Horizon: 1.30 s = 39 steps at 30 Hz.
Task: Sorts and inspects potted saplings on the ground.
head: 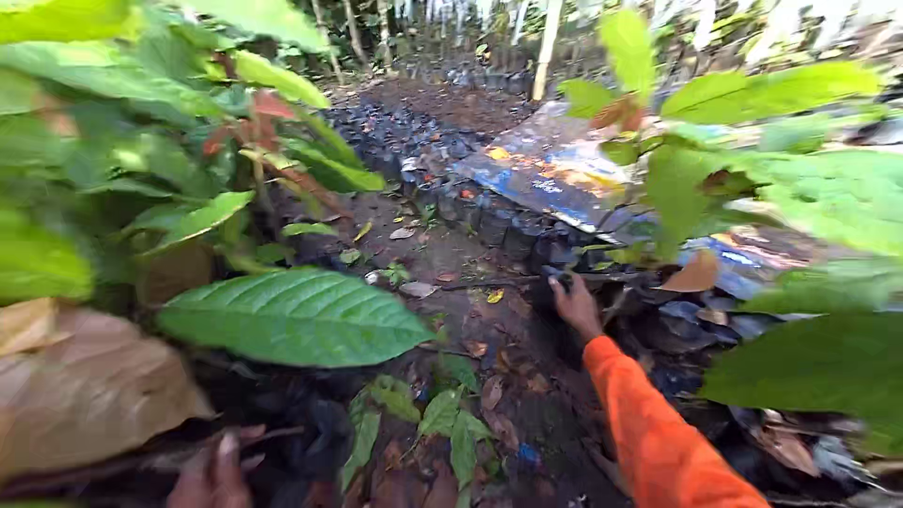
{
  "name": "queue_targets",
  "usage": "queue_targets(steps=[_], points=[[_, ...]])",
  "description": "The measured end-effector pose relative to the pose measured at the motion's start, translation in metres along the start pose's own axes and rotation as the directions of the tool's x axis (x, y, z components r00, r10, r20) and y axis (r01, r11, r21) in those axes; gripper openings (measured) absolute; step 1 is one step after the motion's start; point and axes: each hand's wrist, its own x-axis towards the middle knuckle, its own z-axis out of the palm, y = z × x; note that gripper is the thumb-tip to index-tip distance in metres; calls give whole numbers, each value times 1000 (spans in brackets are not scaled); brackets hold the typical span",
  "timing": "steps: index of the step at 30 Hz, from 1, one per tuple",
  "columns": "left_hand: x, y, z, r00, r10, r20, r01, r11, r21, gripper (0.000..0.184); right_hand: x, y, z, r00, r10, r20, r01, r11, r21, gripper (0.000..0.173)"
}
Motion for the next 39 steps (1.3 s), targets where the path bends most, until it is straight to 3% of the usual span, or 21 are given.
queue_targets(steps=[2, 5, 10, 14, 17, 22, 26, 32, 39], points=[[-5, 2, 4, 993, -20, -115, 25, 999, 42, 36, 9, -2, 5, 997, -40, 67, 48, 991, -126, 49], [0, 6, 9, 989, -65, -132, 71, 997, 41, 34, 16, -1, 7, 987, -136, 91, 154, 960, -236, 48], [12, 4, 10, 992, -55, -118, 66, 994, 93, 30, -15, -19, 14, 950, -313, 9, 312, 948, -59, 48], [21, -16, 21, 992, -105, 72, 92, 981, 169, 27, -62, -78, 10, 882, -465, 78, 457, 884, 103, 47], [25, -38, 35, 945, -193, 262, 136, 966, 221, 29, -96, -120, 18, 815, -572, 95, 541, 809, 229, 46], [6, -49, 35, 988, -120, 96, 91, 959, 268, 26, -149, -173, 56, 715, -688, 120, 587, 686, 430, 38], [-11, -49, 36, 998, -66, -20, 68, 976, 209, 24, -184, -188, 92, 686, -715, 135, 573, 646, 505, 32], [-7, -41, 40, 999, 43, 10, -44, 962, 270, 23, -203, -196, 109, 665, -731, 150, 599, 643, 478, 34], [-3, -30, 36, 986, 111, -125, -60, 933, 354, 20, -201, -184, 105, 625, -757, 191, 641, 638, 427, 31]])
